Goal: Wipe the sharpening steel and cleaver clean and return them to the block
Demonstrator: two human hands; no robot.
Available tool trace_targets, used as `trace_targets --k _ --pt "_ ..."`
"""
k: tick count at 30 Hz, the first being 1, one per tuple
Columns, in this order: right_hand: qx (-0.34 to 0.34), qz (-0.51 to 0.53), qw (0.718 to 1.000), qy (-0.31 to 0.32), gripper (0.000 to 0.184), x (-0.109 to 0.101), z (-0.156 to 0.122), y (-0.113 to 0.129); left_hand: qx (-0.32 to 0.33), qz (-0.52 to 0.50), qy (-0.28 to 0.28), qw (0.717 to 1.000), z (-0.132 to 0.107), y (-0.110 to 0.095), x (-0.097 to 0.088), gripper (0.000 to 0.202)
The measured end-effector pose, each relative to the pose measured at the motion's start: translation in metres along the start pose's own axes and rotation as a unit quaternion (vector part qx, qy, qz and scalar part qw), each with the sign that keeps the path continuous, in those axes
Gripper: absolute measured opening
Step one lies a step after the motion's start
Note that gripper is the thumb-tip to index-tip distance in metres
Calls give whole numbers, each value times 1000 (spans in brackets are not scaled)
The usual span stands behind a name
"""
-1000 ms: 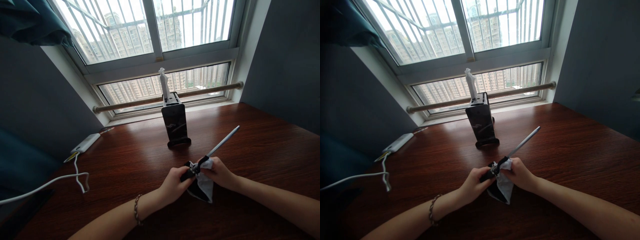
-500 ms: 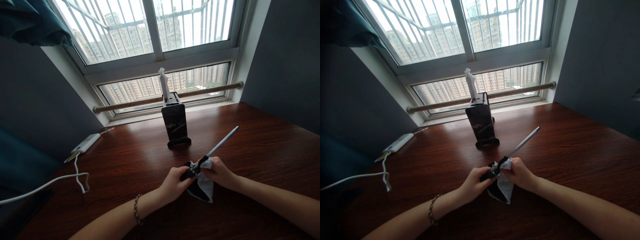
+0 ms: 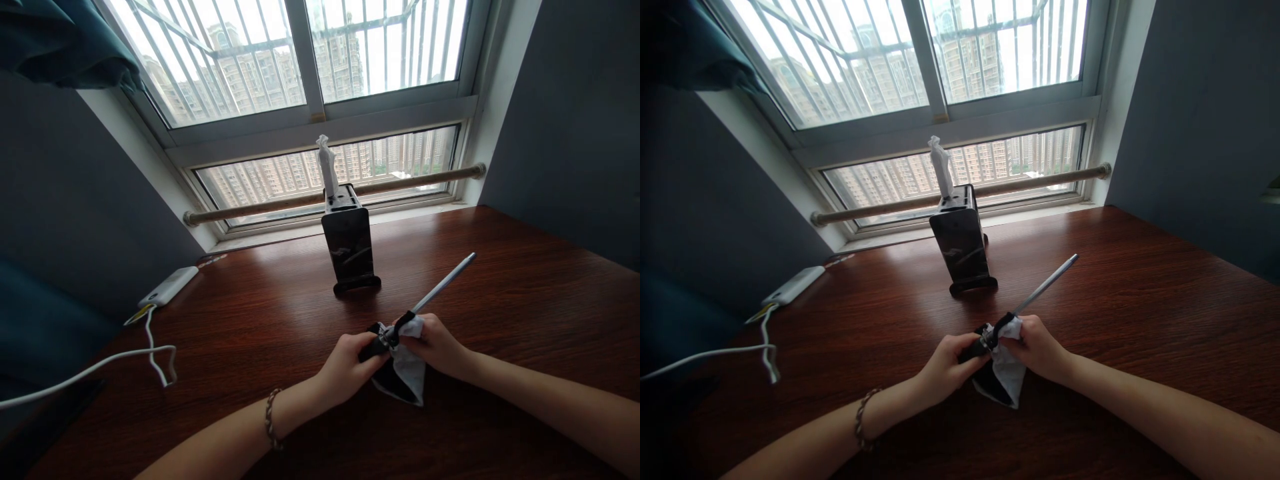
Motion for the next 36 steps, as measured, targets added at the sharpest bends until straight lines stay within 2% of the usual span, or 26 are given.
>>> trace_targets --k 8,36 --pt "3 60 998 21 21 2 2 -3 -10 -15 19 1000 -2 -3 1 28" --pt "12 85 996 12 21 3 0 0 -13 -14 23 1000 -2 -2 2 28"
Point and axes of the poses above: each hand's wrist, its own z-axis towards the middle knuckle, its own x-axis out of the palm, y = z × x, the point moved 6 cm from there along z, towards the middle knuckle, and after that the axes turned 14 degrees about y, right-handed, at the moved point
